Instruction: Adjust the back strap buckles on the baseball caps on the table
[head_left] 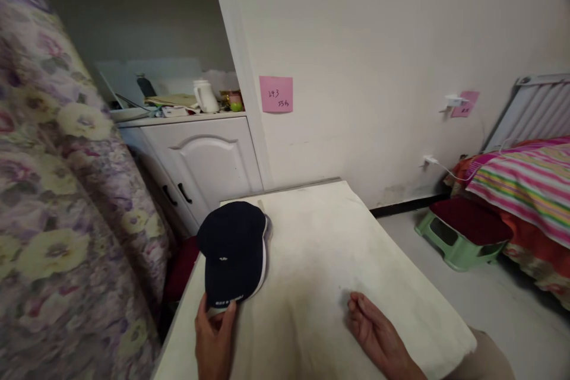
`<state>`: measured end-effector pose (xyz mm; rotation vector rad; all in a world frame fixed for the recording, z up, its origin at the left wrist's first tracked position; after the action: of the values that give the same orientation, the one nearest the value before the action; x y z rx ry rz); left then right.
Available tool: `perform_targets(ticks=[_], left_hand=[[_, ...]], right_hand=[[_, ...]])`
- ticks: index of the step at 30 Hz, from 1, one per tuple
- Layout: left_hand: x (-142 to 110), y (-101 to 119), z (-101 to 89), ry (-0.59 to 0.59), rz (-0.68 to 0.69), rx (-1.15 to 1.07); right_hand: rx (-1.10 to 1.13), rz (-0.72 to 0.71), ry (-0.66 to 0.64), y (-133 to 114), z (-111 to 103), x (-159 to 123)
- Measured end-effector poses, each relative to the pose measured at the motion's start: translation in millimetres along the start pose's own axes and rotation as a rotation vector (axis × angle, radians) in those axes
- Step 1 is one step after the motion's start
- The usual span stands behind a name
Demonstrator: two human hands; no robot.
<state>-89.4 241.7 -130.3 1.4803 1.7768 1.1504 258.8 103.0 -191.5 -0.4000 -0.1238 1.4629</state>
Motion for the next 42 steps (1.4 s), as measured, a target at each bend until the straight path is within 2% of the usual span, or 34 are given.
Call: perform_targets(ticks=[5,12,15,22,26,29,32,34,39,42], left_hand=[[0,2,-0.6,-0.016,-0.045,0.017],[-3,16,-2.2,0.003,-0.056,-0.031],[-6,18,-2.8,-0.004,-0.055,-0.083],[-28,5,-3.3,0.02,-0.048,-0.143],[-43,-6,-2.4,-0.016,-0.033,-0.192],[-54,-9,1.9,-0.087,-0.007,-0.143],[-67,-8,16.4,-0.183,-0.011,-0.072],[-77,-2,33.3,-0.253,-0.005,-0.049],[-103,25,84.7,-0.459,0.106,-0.028],[-113,33,103.9,-0.564,0.191,0.025]], right_hand=[[0.02,0.012,0.039,1,0,0],[0.024,0.012,0.099,2,0,2],[0.032,0.03,0.083,2,2,1],[0.016,0.014,0.003,0,-1,2],[-0.006,0.013,-0.028,0,-3,3],[-0.021,0.015,-0.048,0,-2,3],[-0.019,0.015,-0.044,0,-2,3],[-0.019,0.016,-0.049,0,-1,2],[0.0,0.009,-0.053,1,5,0],[0.01,0.005,-0.035,0,6,0]])
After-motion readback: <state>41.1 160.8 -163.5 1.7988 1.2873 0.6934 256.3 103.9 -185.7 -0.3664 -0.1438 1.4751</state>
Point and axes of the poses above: each hand's wrist, its own x-axis towards the middle knuckle, its own z-axis out of the palm, y = z × x, the point moved 6 cm from there along x, towards the middle knuckle, and after that the axes turned 5 degrees about -y, right-handed, at the moved point
